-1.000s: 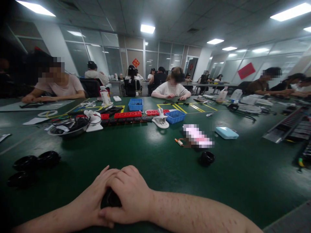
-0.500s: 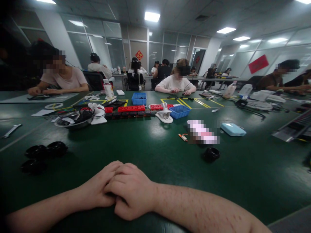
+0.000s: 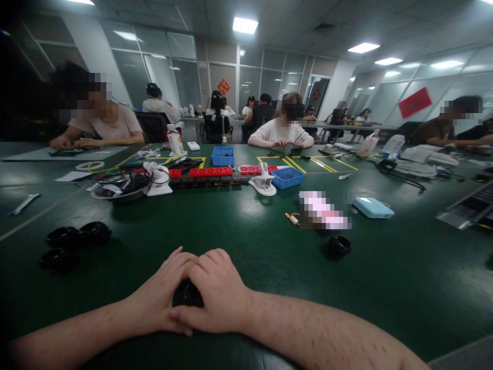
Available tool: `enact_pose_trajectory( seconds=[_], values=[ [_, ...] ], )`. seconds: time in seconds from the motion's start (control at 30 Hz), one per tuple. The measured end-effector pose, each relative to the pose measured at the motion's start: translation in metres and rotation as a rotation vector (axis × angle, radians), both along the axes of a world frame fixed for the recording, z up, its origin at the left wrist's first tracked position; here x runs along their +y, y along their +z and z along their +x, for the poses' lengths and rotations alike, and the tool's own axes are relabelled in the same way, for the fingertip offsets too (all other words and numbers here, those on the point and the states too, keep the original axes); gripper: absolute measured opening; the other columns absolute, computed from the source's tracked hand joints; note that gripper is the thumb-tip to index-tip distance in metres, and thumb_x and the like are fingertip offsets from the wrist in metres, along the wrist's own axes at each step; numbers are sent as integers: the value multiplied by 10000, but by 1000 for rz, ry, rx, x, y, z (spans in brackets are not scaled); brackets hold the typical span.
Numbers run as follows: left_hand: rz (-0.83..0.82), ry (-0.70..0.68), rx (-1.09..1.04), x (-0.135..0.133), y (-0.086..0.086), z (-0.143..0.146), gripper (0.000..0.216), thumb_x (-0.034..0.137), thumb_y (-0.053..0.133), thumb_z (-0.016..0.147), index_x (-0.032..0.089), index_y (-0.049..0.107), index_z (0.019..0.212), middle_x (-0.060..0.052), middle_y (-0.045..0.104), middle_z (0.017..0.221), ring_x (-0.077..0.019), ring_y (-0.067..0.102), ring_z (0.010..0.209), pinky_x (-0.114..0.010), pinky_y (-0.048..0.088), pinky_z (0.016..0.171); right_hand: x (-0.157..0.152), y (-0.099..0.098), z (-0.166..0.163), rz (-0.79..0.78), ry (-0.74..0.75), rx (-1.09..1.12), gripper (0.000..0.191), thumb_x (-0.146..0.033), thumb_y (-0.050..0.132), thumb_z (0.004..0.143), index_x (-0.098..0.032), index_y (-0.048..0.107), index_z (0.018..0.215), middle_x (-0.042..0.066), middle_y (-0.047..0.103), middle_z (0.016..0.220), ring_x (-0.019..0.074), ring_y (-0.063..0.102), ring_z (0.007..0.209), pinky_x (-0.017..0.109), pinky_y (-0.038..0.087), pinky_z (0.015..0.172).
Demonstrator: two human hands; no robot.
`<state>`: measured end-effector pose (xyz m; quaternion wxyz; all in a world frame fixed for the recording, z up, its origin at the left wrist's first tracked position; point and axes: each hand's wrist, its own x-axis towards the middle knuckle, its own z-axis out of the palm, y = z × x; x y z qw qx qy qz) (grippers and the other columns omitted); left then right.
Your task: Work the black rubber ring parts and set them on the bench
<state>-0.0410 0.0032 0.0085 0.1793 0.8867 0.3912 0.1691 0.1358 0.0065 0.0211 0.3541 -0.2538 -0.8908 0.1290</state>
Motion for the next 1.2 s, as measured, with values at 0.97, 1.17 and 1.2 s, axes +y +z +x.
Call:
enact_pose_trajectory(
  seconds=[0.97,1.17,1.2],
  values=[
    [45,61,-7,-10,1,8,485,401,710,586,200,529,989,-43,537,974,-271,506,953,-547,209,1027,-2,-1,-1,-89,-39,-115,332,-466,561,707,-157,532,823,42,580,802,177,492,729,338,361,709],
    [-98,-12,-78,-6,11,9,408,134,633,505,214,557,898,-19,501,967,-242,485,925,-400,407,888,-1,-2,0,-17,89,-92,225,-353,482,745,-169,536,863,44,592,794,181,515,775,331,380,721],
    [-123,-44,-92,-5,12,9,419,111,621,498,220,560,898,-14,492,985,-239,479,940,-367,420,870,-1,-2,0,0,130,-83,216,-329,450,747,-169,537,864,43,592,783,180,516,776,332,387,729]
  ],
)
